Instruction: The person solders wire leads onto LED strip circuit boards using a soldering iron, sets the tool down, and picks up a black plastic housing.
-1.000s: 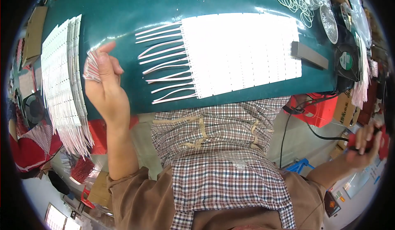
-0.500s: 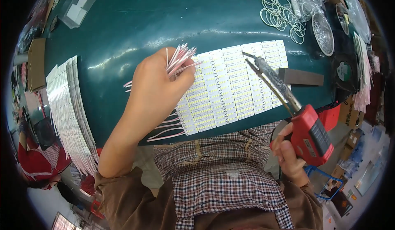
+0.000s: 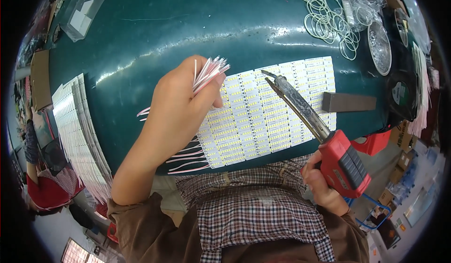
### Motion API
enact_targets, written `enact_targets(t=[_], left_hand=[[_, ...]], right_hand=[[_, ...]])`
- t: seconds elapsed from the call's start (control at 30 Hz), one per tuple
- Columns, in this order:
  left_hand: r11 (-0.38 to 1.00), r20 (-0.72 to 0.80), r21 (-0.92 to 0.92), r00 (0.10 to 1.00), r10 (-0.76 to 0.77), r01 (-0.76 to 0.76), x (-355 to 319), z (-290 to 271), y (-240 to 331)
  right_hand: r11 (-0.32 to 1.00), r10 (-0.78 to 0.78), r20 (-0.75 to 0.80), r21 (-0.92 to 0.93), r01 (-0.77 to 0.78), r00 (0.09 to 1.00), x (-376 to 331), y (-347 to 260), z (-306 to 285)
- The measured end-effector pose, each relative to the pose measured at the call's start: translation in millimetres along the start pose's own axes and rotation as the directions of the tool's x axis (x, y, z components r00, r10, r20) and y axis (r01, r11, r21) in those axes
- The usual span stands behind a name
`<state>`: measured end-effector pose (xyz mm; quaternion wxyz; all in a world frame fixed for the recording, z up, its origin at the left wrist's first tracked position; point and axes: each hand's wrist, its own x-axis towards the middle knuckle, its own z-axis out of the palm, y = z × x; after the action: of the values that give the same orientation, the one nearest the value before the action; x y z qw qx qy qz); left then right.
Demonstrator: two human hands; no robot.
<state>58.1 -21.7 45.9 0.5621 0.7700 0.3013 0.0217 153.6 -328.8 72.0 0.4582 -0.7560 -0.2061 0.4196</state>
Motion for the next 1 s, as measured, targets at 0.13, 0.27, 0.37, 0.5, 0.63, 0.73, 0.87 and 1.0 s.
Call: enact_targets(t=[0.13, 0.27, 0.37, 0.5, 0.63, 0.73, 0.87, 1.0], left_hand=[[0.999, 0.027, -0.021, 0.999, -0.036, 0.037, 0, -2, 2], [0.997, 0.009, 0.025, 0.997, -0.073, 0.073, 1, -2, 2], [0.993, -0.014, 0.094, 0.998, -0.066, 0.067, 2, -1, -2], [0.998, -0.005, 0.039, 0.999, -0.04, 0.04, 2, -1, -3], [0.998, -0.018, 0.053, 0.999, -0.034, 0.035, 2, 2, -2], [0.999, -0.04, 0.03, 0.999, -0.01, 0.011, 1, 3, 1], [0.99, -0.102, 0.142, 0.994, 0.027, -0.012, 0, 6, 2], [0.976, -0.119, 0.209, 0.99, 0.08, -0.054, 1, 7, -3]], right_hand=[[0.996, 0.037, -0.049, -0.083, -0.041, 0.998, -1, -2, -1], [0.996, 0.005, -0.045, -0.083, -0.009, 0.999, 2, -1, 2], [0.998, 0.005, -0.03, -0.063, -0.007, 1.0, 5, -3, 2], [1.0, -0.018, -0.027, -0.013, 0.018, 0.999, 7, -5, 4], [0.995, -0.026, 0.002, -0.096, 0.026, 1.0, 11, -7, 5], [0.991, -0.067, 0.022, -0.117, 0.069, 0.998, 13, -9, 6], [0.989, -0.091, 0.01, -0.115, 0.091, 0.996, 15, -9, 9], [0.977, -0.187, 0.011, -0.107, 0.187, 0.982, 17, -7, 10]])
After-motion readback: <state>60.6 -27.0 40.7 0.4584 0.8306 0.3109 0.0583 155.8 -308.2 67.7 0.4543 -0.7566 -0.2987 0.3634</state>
